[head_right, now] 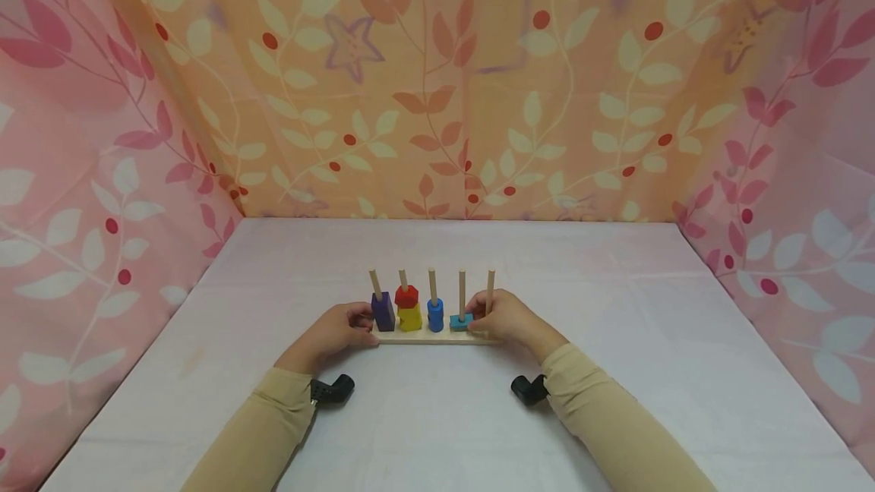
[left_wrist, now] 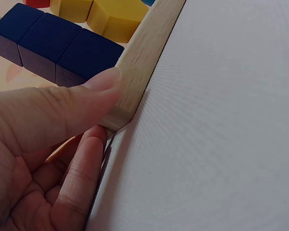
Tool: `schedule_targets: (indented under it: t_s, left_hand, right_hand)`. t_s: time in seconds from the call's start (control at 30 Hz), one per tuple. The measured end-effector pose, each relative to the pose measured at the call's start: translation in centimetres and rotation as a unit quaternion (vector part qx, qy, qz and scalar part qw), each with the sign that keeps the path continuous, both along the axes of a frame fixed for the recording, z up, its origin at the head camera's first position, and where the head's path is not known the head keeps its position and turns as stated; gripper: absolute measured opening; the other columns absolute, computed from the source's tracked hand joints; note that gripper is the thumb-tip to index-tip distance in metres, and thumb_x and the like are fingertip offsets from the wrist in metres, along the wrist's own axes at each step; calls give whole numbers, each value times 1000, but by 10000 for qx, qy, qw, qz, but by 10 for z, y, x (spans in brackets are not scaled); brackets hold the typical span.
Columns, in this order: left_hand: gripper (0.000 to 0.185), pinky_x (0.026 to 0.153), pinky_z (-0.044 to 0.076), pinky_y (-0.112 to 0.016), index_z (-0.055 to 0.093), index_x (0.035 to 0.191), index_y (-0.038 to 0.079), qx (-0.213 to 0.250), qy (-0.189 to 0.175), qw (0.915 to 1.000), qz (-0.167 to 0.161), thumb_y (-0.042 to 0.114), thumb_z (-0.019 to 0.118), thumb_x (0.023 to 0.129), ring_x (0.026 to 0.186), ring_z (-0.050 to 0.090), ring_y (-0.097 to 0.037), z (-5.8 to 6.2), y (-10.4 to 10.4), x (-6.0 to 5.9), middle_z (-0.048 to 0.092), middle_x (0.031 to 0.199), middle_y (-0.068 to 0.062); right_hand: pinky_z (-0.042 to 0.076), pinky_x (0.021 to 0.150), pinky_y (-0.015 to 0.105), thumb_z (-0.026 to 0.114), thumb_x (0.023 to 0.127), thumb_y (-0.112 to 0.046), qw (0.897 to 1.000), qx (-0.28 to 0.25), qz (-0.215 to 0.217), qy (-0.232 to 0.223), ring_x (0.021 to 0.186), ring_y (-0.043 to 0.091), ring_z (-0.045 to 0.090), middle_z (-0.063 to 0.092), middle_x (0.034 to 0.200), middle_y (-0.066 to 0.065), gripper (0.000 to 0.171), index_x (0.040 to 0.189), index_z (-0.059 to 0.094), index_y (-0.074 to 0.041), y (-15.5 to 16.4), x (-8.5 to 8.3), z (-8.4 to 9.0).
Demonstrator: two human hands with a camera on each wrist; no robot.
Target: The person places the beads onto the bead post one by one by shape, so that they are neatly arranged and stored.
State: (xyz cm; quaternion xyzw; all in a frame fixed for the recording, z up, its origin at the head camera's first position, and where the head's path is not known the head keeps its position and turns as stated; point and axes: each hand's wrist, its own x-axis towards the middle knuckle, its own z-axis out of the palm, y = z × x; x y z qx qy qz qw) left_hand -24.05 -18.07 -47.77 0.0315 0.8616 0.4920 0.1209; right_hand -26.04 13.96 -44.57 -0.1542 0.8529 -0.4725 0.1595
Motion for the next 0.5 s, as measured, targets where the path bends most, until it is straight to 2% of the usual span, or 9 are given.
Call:
schedule_targets:
  t_s: [0.27,0.5]
  left_hand:
    - [53,83,42,-35,62,114,14,19,-17,10000,20,13,82,64,87,54,-16,1,0,1,62,91,0]
    - [54,84,42,-35,62,115,12,42,-14,10000,12,13,82,65,88,54,-16,1,0,0,61,92,-1]
  right_hand:
    - [43,72,31,74,73,-7,9994,304,104,114,77,16,53,61,78,1,19,90,66,-6,1,1,4]
    - [44,76,33,71,78,-12,9976,467,345,381,86,17,57,65,91,5,28,103,64,-1,24,1,24]
